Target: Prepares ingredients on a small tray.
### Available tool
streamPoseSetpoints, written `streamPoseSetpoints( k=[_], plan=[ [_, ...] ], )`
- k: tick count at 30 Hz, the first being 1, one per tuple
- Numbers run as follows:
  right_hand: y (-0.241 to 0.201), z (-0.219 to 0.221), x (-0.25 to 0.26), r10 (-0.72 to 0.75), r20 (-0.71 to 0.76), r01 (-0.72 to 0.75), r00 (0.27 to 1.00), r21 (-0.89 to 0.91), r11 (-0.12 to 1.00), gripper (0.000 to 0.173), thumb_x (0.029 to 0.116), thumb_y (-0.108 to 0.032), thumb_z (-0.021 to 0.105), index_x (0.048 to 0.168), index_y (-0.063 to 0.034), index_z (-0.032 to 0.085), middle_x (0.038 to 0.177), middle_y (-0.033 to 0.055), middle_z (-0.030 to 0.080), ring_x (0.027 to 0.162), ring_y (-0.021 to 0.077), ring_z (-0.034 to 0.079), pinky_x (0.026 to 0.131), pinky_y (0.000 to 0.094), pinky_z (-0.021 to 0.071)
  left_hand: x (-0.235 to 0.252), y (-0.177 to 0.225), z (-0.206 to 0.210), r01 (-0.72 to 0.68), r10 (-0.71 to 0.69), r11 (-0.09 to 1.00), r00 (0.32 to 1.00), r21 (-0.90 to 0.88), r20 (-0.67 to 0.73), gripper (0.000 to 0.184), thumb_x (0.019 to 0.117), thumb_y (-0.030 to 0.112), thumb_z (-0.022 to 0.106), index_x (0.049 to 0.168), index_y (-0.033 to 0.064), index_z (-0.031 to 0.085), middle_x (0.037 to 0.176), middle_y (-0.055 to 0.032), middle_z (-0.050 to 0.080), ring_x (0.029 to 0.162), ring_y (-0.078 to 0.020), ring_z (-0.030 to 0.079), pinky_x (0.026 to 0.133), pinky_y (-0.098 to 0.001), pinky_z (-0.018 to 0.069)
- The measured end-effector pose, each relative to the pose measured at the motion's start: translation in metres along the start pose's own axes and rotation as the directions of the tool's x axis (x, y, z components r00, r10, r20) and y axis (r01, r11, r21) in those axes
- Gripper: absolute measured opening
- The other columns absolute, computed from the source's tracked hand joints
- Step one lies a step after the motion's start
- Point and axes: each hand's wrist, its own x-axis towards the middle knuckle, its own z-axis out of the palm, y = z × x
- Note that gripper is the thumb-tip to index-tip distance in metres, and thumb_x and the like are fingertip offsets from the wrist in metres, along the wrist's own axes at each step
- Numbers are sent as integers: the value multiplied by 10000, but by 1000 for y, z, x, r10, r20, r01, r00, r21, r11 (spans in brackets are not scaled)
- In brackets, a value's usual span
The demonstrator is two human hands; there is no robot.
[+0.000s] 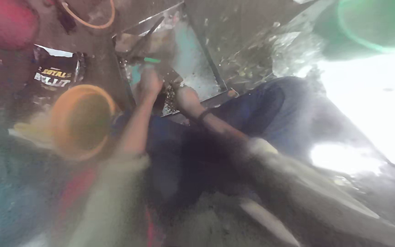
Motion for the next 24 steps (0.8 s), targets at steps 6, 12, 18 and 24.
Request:
streamPoseSetpoints(
  k=[6, 12, 18, 24],
  plan=[
    [-7, -9, 18, 71, -10, -70, 997, 68, 995, 268, 996, -269, 600, 1062, -35, 713, 1086, 208, 722, 1024, 398, 716, 806, 612, 583, -7, -3, -14, 51, -50, 998, 999, -29, 8, 304, 934, 230, 715, 1203, 94, 750, 1200, -164, 733, 1175, -360, 680, 1034, -605, 523],
    [-5, -17, 22, 33, -15, -32, 999, 44, 999, 288, 1012, -258, 581, 1130, -22, 697, 1134, 217, 705, 1072, 397, 702, 835, 589, 577, -9, -4, -13, 86, -86, 994, 996, -63, 16, 318, 879, 143, 708, 1194, 127, 748, 1200, -145, 730, 1150, -354, 688, 977, -629, 546],
    [-20, 5, 57, -154, -63, 153, 986, -18, 988, 256, 1007, -222, 574, 1123, -41, 713, 1110, 205, 719, 1054, 404, 703, 834, 621, 580, -18, 14, -11, 158, -164, 980, 986, 118, 44, 249, 985, 133, 601, 1126, -51, 692, 1192, -283, 683, 1139, -449, 673, 951, -641, 545],
    [-28, 9, 66, -114, -28, 114, 993, -10, 993, 299, 1048, -219, 518, 1202, -41, 702, 1166, 219, 717, 1110, 418, 692, 883, 621, 566, -13, 17, -10, 168, -176, 977, 983, 133, 55, 202, 964, 96, 616, 1088, -35, 706, 1199, -261, 684, 1149, -431, 669, 964, -617, 547]
  ],
)
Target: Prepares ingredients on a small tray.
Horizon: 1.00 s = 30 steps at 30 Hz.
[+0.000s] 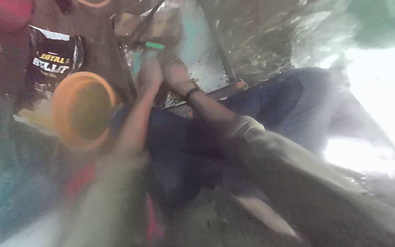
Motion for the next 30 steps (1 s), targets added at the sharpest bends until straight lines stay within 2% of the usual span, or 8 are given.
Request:
streamPoseSetpoints(
  k=[2, 6, 9, 13, 16, 18, 24, 30],
  plan=[
    [4, 3, -8, 7, -9, -7, 1000, -2, 1000, 280, 1043, -211, 521, 1166, -46, 711, 1113, 214, 726, 1071, 416, 701, 851, 621, 568, 3, -1, 2, -46, 46, 999, 999, -15, -16, 205, 939, 115, 646, 1079, -12, 725, 1175, -248, 698, 1141, -423, 674, 967, -620, 545],
    [7, 12, -34, 43, 0, -43, 999, -61, 997, 419, 1029, -165, 534, 1443, -108, 560, 1035, 226, 732, 968, 449, 721, 770, 614, 580, 2, 0, 0, -63, 63, 998, 998, -3, -9, 187, 919, 158, 677, 1027, 28, 757, 1162, -217, 716, 1132, -393, 686, 964, -600, 556],
    [16, 14, -56, 65, 32, -62, 997, -75, 995, 337, 1015, -154, 561, 1327, -44, 623, 1034, 252, 716, 961, 464, 714, 754, 626, 580, 0, 4, -4, -22, 22, 999, 1000, -45, 7, 203, 927, 173, 683, 1040, 16, 745, 1204, -217, 702, 1155, -385, 679, 980, -589, 554],
    [30, 14, -78, 68, 71, -60, 995, -100, 993, 598, 1011, -194, 566, 1587, -143, 414, 1010, 220, 729, 931, 440, 724, 756, 609, 579, 1, 2, -1, -19, 19, 998, 1000, -59, 7, 242, 947, 184, 667, 1079, -11, 723, 1239, -230, 686, 1172, -393, 671, 1002, -591, 544],
    [23, 1, -79, 67, 41, -65, 997, -47, 997, 351, 982, -190, 614, 1298, -40, 646, 1022, 234, 723, 953, 443, 719, 757, 624, 575, 2, 2, -2, -27, 27, 999, 1000, -33, 0, 230, 919, 182, 700, 1062, 6, 735, 1240, -226, 686, 1185, -401, 661, 1003, -593, 541],
    [12, -7, -66, 86, 10, -86, 996, -25, 996, 261, 1000, -180, 579, 1188, -33, 686, 1061, 229, 720, 987, 431, 715, 775, 615, 579, 0, 2, 0, -19, 19, 999, 1000, 28, -2, 227, 925, 186, 696, 1067, 16, 741, 1229, -222, 692, 1170, -405, 668, 981, -600, 551],
    [1, -1, -10, 4, -34, -3, 999, 18, 1000, 350, 1017, -228, 574, 1317, -68, 654, 1179, 203, 720, 1111, 408, 692, 896, 618, 564, -6, 3, -5, -16, 15, 1000, 1000, 9, 12, 214, 983, 96, 606, 1113, -51, 692, 1216, -274, 674, 1162, -439, 663, 978, -615, 545],
    [15, 14, -48, 61, 15, -60, 998, -69, 996, 453, 984, -145, 604, 1435, -109, 569, 1050, 240, 724, 973, 459, 717, 763, 633, 577, 2, 0, 0, -45, 45, 999, 999, 14, 10, 209, 926, 209, 676, 1019, 43, 763, 1165, -205, 722, 1130, -392, 689, 950, -624, 554]
  ],
)
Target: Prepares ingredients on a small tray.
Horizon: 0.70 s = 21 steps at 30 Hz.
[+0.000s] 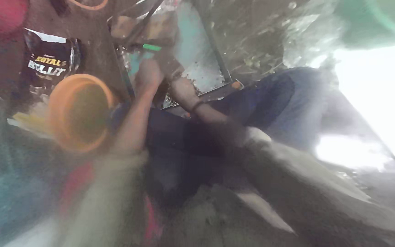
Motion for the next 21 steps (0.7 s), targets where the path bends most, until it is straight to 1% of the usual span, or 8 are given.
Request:
streamPoseSetpoints(
  k=[2, 6, 9, 10, 12, 14, 18, 21],
  plan=[
    [13, 2, -16, 6, 27, -5, 1000, -31, 999, 564, 982, -158, 600, 1534, -164, 482, 1019, 232, 727, 946, 454, 718, 751, 622, 573, 3, -1, 2, -16, 16, 1000, 1000, -1, 3, 203, 930, 199, 679, 1019, 36, 763, 1182, -211, 714, 1152, -396, 678, 974, -612, 549],
    [19, -8, -18, 25, 50, -24, 998, -11, 1000, 553, 972, -174, 622, 1516, -185, 525, 1094, 229, 719, 979, 438, 717, 774, 623, 582, 3, -1, 3, 7, -7, 1000, 1000, -19, 5, 224, 948, 212, 690, 1080, 44, 758, 1208, -207, 713, 1160, -398, 680, 994, -605, 546],
    [-1, -22, -1, -4, 28, 4, 1000, 23, 1000, 237, 978, -151, 614, 1167, -29, 689, 1085, 239, 711, 991, 442, 711, 769, 626, 582, 3, -5, 3, -17, 16, 999, 999, -32, -43, 187, 953, 168, 656, 1053, 47, 759, 1179, -210, 717, 1138, -394, 687, 973, -603, 553],
    [-7, -22, 7, -23, 9, 23, 1000, 37, 999, 244, 988, -151, 607, 1174, -19, 692, 1104, 245, 706, 1008, 447, 705, 784, 631, 581, 3, -8, 4, -27, 25, 999, 999, -40, -46, 182, 954, 135, 651, 1066, 43, 760, 1197, -224, 706, 1157, -410, 673, 985, -612, 544],
    [-14, -17, 26, -63, -43, 66, 997, 68, 996, 367, 1012, -180, 581, 1359, -71, 624, 1135, 231, 717, 1045, 440, 706, 824, 631, 579, 1, -7, 5, -9, 8, 1000, 999, -28, -37, 195, 966, 105, 627, 1100, 27, 744, 1233, -239, 686, 1176, -429, 658, 979, -632, 542],
    [-16, -13, 40, -67, -42, 70, 997, 88, 994, 444, 1018, -197, 567, 1452, -104, 566, 1180, 221, 715, 1091, 431, 697, 871, 632, 569, 0, -5, 3, 19, -20, 999, 1000, -38, -24, 221, 970, 92, 615, 1136, -13, 716, 1242, -259, 676, 1181, -446, 652, 976, -644, 534],
    [-11, -3, 36, -50, -33, 51, 998, 45, 998, 387, 1031, -229, 541, 1395, -121, 615, 1120, 219, 724, 1026, 437, 710, 807, 637, 582, 0, -2, 2, 32, -34, 997, 999, -76, -25, 196, 925, 127, 665, 1068, 11, 731, 1170, -232, 705, 1123, -410, 684, 947, -619, 559],
    [-10, 0, 11, -34, -22, 34, 999, -6, 999, 404, 1008, -168, 587, 1396, -58, 602, 1052, 249, 725, 962, 464, 716, 771, 635, 579, 3, -2, 3, 25, -26, 997, 1000, -71, -17, 193, 908, 161, 693, 1049, 44, 755, 1168, -209, 717, 1126, -387, 691, 951, -598, 565]
  ],
)
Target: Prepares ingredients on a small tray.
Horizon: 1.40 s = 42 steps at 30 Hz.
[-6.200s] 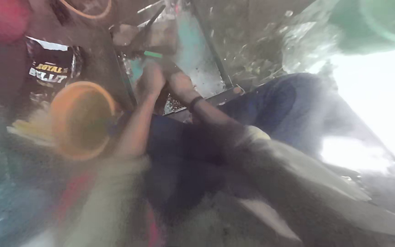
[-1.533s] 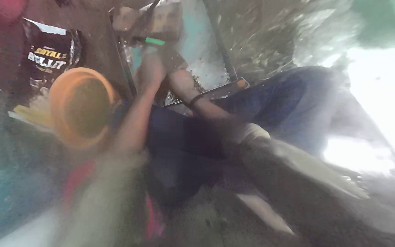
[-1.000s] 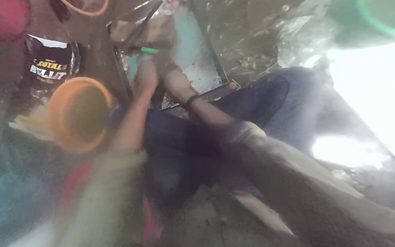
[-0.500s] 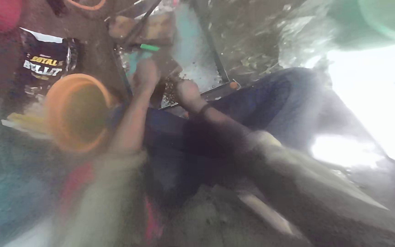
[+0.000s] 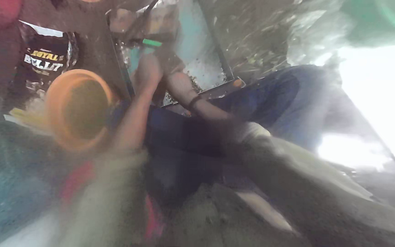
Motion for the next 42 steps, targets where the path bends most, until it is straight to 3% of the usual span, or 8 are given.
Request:
streamPoseSetpoints(
  k=[5, 11, 21, 28, 31, 35, 40, 42],
  plan=[
    [26, 3, -40, 29, 75, -28, 997, -22, 999, 552, 1005, -196, 576, 1546, -158, 472, 1020, 231, 722, 943, 455, 716, 753, 629, 571, 0, 1, -2, 1, -1, 1000, 1000, -30, 3, 230, 933, 175, 685, 1084, 4, 719, 1211, -227, 694, 1154, -392, 681, 978, -598, 554],
    [4, -25, -16, 20, 9, -20, 1000, 56, 998, 217, 998, -185, 593, 1110, -39, 707, 1067, 217, 719, 991, 422, 715, 765, 615, 584, 0, -4, 0, -60, 61, 997, 998, 37, -16, 174, 940, 124, 683, 1051, 16, 763, 1194, -237, 706, 1152, -422, 673, 993, -608, 548],
    [0, -8, 28, -29, 51, 24, 998, 99, 995, 262, 1012, -226, 584, 1147, -49, 721, 1155, 200, 723, 1094, 407, 695, 868, 634, 567, 1, -4, 2, -37, 37, 999, 999, 6, -26, 196, 941, 110, 641, 1064, -13, 732, 1185, -259, 693, 1154, -430, 666, 983, -631, 533],
    [22, -1, -34, -28, 68, 28, 997, 8, 1000, 449, 1009, -166, 586, 1449, -82, 560, 1032, 236, 725, 954, 455, 719, 765, 619, 577, 8, -7, 5, -44, 44, 999, 999, -10, 10, 212, 939, 159, 685, 1081, 15, 746, 1276, -228, 674, 1231, -398, 636, 1053, -582, 515],
    [32, -7, -50, -1, 136, 1, 991, 1, 1000, 249, 957, -138, 637, 1167, -16, 690, 1015, 238, 717, 968, 449, 710, 767, 633, 565, 8, -8, 4, -120, 120, 993, 992, 2, -24, 186, 948, 133, 653, 1038, 14, 765, 1210, -232, 702, 1205, -401, 649, 1054, -583, 507],
    [30, -18, -49, 94, 147, -101, 985, 42, 994, 217, 954, -200, 650, 1052, -15, 709, 1022, 230, 717, 978, 425, 712, 768, 624, 574, 12, -11, 4, -202, 203, 979, 976, 10, -78, 183, 958, 109, 644, 1078, 37, 761, 1208, -222, 711, 1214, -400, 651, 1071, -590, 502],
    [37, -19, -47, 130, 107, -141, 986, 109, 984, 242, 960, -254, 631, 1014, -31, 708, 992, 217, 717, 958, 411, 714, 764, 614, 569, 15, -15, 9, -216, 213, 976, 970, -7, -115, 183, 959, 139, 668, 1094, 62, 764, 1188, -190, 724, 1180, -365, 673, 1054, -576, 520],
    [44, -10, -45, 103, 39, -107, 994, 124, 986, 333, 947, -261, 637, 1225, -85, 687, 1016, 214, 725, 960, 417, 719, 769, 623, 574, 14, -14, 10, -207, 206, 978, 974, 0, -95, 205, 977, 170, 663, 1124, 67, 761, 1211, -191, 719, 1203, -370, 662, 1076, -576, 503]
  ],
)
